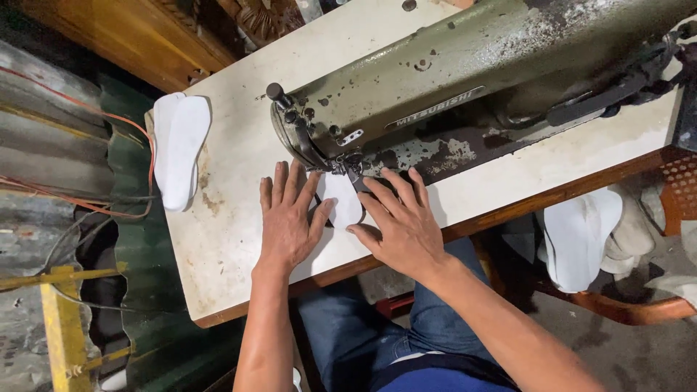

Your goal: The person is lubricating an industrial sewing machine with oil and then stitching white shoe insoles.

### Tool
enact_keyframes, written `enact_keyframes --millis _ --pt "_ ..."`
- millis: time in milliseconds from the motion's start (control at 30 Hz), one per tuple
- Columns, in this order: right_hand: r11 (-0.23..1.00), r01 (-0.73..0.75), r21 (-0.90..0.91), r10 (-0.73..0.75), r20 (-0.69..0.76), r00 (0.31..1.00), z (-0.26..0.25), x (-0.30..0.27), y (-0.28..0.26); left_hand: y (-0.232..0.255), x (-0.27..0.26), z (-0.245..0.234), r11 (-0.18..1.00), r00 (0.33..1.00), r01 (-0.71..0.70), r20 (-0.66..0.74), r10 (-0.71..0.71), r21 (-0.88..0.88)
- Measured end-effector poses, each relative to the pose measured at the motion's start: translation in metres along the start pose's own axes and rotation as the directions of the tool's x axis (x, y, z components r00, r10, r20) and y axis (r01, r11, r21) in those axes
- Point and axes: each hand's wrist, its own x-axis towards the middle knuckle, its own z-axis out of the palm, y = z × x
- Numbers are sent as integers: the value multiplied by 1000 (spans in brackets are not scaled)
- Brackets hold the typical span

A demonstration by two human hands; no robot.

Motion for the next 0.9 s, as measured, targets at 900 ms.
enact_keyframes --millis 900 --pt "999 -29 -36 26 -71 997 6 15 -6 -54 73 53 959 950 -283 -137 279 -10"
